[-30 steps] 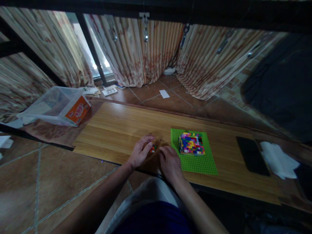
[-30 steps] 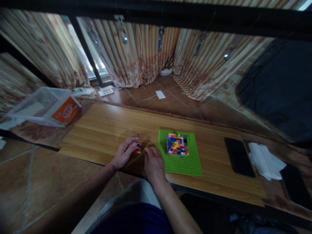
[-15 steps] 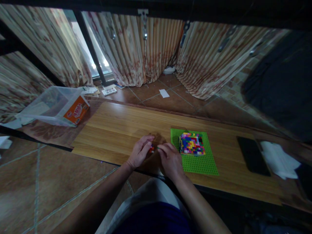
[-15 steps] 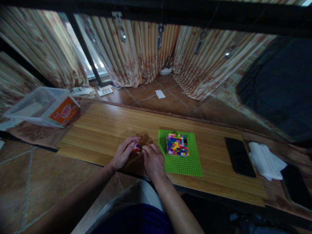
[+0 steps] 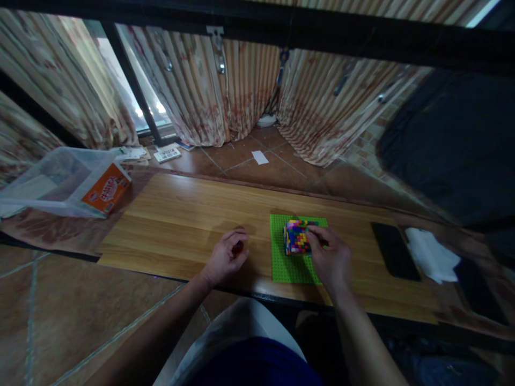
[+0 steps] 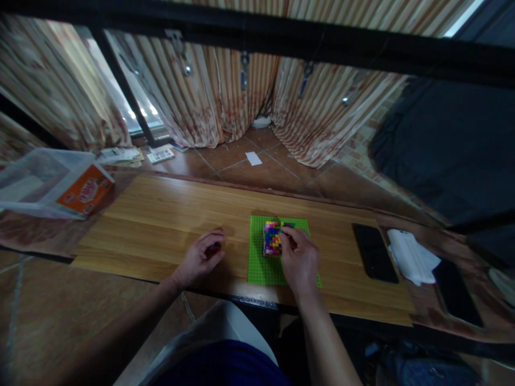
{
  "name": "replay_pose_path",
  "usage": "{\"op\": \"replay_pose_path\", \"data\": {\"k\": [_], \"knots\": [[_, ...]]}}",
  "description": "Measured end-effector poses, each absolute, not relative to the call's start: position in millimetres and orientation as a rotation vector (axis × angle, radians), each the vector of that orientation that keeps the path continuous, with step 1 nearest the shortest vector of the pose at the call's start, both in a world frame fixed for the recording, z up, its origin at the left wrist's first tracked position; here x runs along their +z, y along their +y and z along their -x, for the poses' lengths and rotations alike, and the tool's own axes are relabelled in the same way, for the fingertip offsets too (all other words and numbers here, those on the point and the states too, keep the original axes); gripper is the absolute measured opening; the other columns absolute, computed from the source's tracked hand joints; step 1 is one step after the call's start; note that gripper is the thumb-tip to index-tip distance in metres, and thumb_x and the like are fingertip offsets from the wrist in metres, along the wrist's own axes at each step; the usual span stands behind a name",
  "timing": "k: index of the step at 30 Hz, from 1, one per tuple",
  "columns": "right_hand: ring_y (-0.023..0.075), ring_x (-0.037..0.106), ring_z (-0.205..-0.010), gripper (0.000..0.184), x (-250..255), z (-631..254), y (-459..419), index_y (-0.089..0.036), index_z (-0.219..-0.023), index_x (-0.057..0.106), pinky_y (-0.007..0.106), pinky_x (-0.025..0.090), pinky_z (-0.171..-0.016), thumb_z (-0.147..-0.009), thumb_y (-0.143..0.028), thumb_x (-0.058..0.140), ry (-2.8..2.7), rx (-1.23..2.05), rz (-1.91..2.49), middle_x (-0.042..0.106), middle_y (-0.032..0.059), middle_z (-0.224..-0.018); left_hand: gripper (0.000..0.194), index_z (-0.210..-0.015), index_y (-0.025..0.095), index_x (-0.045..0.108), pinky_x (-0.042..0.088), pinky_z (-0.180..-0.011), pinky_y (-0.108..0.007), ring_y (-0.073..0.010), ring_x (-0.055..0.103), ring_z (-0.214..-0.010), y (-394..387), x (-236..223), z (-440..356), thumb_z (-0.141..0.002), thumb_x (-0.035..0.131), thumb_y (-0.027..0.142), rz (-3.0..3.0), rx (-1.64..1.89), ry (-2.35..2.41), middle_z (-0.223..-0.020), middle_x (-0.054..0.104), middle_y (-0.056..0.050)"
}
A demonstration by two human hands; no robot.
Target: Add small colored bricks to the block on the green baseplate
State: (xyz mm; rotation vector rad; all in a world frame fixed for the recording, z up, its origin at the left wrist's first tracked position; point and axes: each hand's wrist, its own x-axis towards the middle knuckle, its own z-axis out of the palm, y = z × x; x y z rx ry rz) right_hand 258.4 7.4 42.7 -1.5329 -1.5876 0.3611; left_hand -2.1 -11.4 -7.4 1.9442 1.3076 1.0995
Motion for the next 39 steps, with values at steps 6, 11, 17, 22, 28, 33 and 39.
{"op": "replay_pose_path", "data": {"k": [6, 11, 17, 22, 28, 33, 39], "knots": [[0.0217, 0.064, -0.082, 0.028, 41, -259, 27, -0.018, -0.090, 0.073, 0.037, 0.050, -0.078, -0.084, -0.035, 0.052, -1.691, 0.373, 1.600, 0.071, 0.0081, -0.089, 0.024, -0.106, 0.019, 0.062, 0.051, -0.094, -0.038, -0.0228, 0.060, -0.111, -11, -8, 2, -0.082, 0.059, 0.020, -1.953, 1.094, 1.324, -0.116, 0.063, -0.012], [0.0217, 0.065, -0.084, 0.028, 44, -258, 33, -0.020, -0.090, 0.073, 0.038, 0.049, -0.082, -0.084, -0.033, 0.049, -1.749, 0.360, 1.631, 0.073, 0.0071, -0.092, 0.022, -0.105, 0.019, 0.062, 0.050, -0.096, -0.039, -0.0228, 0.060, -0.111, -12, -8, 2, -0.082, 0.058, 0.020, -1.958, 1.087, 1.332, -0.116, 0.063, -0.012], [0.0217, 0.066, -0.083, 0.028, 44, -259, 35, -0.021, -0.090, 0.073, 0.037, 0.049, -0.081, -0.084, -0.033, 0.049, -1.735, 0.351, 1.660, 0.073, 0.0064, -0.091, 0.022, -0.104, 0.019, 0.062, 0.052, -0.092, -0.038, -0.0230, 0.060, -0.110, -12, -8, 1, -0.082, 0.059, 0.019, -1.945, 1.083, 1.336, -0.116, 0.063, -0.011], [0.0217, 0.064, -0.086, 0.029, 45, -259, 34, -0.022, -0.091, 0.072, 0.037, 0.048, -0.080, -0.086, -0.030, 0.045, -1.849, 0.290, 1.626, 0.072, 0.0061, -0.093, 0.023, -0.104, 0.020, 0.062, 0.052, -0.094, -0.038, -0.0226, 0.060, -0.110, -12, -8, 2, -0.082, 0.059, 0.019, -1.969, 1.094, 1.335, -0.115, 0.063, -0.011], [0.0221, 0.064, -0.086, 0.031, 47, -258, 36, -0.021, -0.088, 0.073, 0.037, 0.048, -0.081, -0.086, -0.030, 0.044, -1.868, 0.288, 1.626, 0.072, 0.0069, -0.091, 0.022, -0.104, 0.020, 0.062, 0.051, -0.095, -0.039, -0.0229, 0.060, -0.110, -12, -8, 2, -0.082, 0.060, 0.020, -1.977, 1.091, 1.338, -0.115, 0.064, -0.011], [0.0211, 0.065, -0.079, 0.027, 47, -254, 36, -0.021, -0.084, 0.073, 0.035, 0.049, -0.078, -0.083, -0.032, 0.048, -1.724, 0.357, 1.675, 0.073, 0.0063, -0.085, 0.021, -0.104, 0.019, 0.062, 0.050, -0.096, -0.040, -0.0229, 0.060, -0.111, -12, -9, 1, -0.083, 0.059, 0.021, -1.984, 1.097, 1.340, -0.115, 0.064, -0.011], [0.0214, 0.067, -0.076, 0.025, 43, -252, 37, -0.019, -0.086, 0.072, 0.036, 0.051, -0.075, -0.080, -0.033, 0.052, -1.592, 0.406, 1.721, 0.074, 0.0075, -0.085, 0.021, -0.103, 0.020, 0.062, 0.050, -0.097, -0.040, -0.0229, 0.060, -0.111, -12, -7, 1, -0.083, 0.059, 0.020, -1.989, 1.085, 1.340, -0.115, 0.063, -0.011]]}}
